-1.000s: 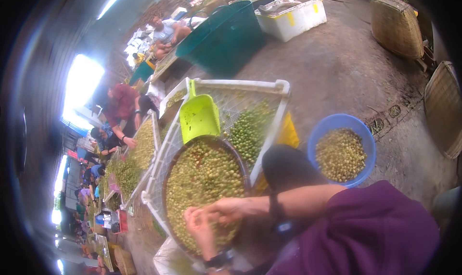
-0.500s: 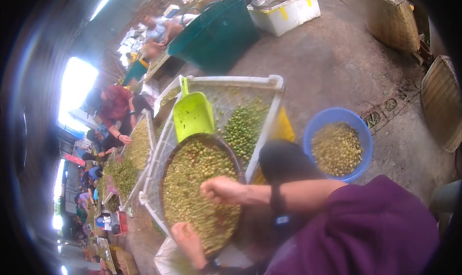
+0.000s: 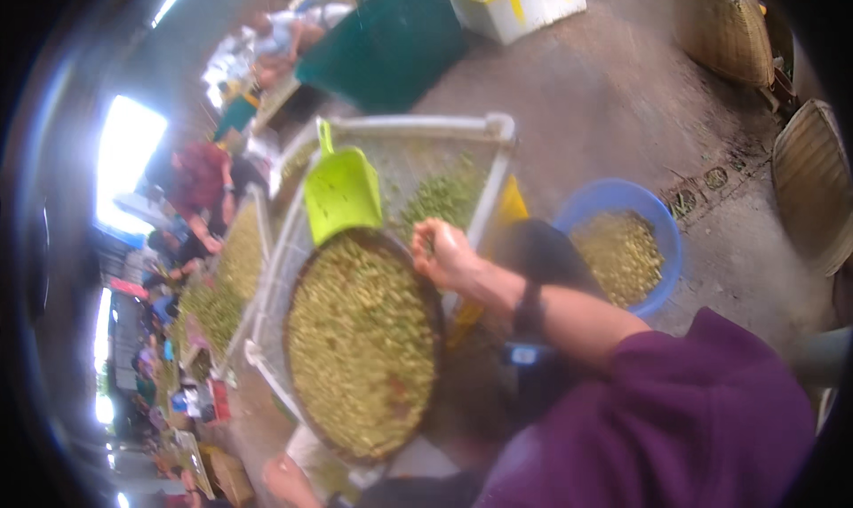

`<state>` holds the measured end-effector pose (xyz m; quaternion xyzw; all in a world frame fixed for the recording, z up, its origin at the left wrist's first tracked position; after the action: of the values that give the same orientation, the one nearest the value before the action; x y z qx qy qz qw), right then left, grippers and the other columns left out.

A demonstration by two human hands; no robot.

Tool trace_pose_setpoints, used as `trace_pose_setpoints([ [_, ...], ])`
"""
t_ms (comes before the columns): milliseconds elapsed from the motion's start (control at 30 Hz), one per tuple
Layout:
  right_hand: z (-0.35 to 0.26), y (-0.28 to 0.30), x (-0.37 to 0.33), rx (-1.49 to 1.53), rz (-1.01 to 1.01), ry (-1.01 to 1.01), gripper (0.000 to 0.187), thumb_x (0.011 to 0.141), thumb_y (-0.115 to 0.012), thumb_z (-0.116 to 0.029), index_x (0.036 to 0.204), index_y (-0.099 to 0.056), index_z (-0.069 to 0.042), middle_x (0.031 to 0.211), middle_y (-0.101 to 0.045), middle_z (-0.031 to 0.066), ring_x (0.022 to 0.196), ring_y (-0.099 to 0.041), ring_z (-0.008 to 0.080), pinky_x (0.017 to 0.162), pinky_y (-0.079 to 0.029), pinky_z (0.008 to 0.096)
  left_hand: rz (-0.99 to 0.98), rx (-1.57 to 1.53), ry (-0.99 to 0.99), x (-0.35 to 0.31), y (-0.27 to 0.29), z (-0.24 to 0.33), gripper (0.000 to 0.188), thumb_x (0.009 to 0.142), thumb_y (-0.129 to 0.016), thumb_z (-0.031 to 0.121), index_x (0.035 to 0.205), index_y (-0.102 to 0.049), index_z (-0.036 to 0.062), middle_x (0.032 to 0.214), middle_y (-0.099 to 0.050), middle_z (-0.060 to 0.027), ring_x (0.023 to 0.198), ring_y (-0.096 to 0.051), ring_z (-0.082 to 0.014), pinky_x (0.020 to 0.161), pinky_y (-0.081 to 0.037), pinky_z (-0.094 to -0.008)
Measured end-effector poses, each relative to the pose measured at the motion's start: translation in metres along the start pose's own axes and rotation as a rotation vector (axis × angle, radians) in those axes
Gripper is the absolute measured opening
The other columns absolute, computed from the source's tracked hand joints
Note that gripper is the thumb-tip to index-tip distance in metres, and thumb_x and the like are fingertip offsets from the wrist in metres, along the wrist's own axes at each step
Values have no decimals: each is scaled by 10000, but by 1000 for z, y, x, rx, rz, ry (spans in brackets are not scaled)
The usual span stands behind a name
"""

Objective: Sorting and inspecting small green fruits from a tray into a blue bowl.

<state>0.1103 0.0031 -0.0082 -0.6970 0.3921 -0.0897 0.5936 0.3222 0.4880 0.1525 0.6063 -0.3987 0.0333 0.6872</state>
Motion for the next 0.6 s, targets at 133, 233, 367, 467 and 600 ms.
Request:
trace_pose_setpoints([
  [133,-4,29,18,-12,71,-61,258,951,-368,-291,957,-479,-58,813,-560,67,668,-547,168,520,-432,293,-117,-149,-181,10,-13,79,243,693,-620,42,936,-615,51,996,-576,-125,1003,-519,-330,887,-398,-414],
  [233,-1,21,8,18,144,-116,441,983,-264,-389,1138,-455,-23,1066,-551,132,855,-562,210,666,-472,338,-422,119,46,18,-8,92,308,708,-621,53,1014,-625,86,1066,-566,-115,1080,-489,-322,906,-369,-481],
  [367,-14,13,-2,59,124,-87,462,991,-240,-380,1103,-468,6,1145,-488,183,972,-483,244,807,-424,348,-303,152,172,10,-7,64,306,731,-634,74,1032,-633,127,1129,-554,-98,1142,-457,-301,923,-326,-558],
  [467,-4,10,2,44,108,-99,455,990,-275,-372,1127,-442,28,1125,-472,187,988,-462,254,835,-421,370,-326,-113,-5,15,-31,64,289,742,-647,79,1030,-628,65,1097,-586,-140,1102,-504,-316,956,-358,-450],
  [600,-22,36,23,-76,147,9,491,984,-271,-422,974,-473,26,1024,-520,174,1004,-533,303,847,-473,437,-458,-430,-206,2,-57,160,276,753,-659,84,1019,-623,17,1064,-607,-178,1042,-549,-334,937,-402,-381],
])
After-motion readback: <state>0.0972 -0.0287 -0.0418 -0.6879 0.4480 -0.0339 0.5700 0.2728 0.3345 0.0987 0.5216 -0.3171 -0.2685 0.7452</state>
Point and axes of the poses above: each hand's wrist, its own x-axis towards the middle knuckle, its own y-axis out of the back of the hand, z = x × y, the point moved 10 cm from there along x, towards the middle knuckle
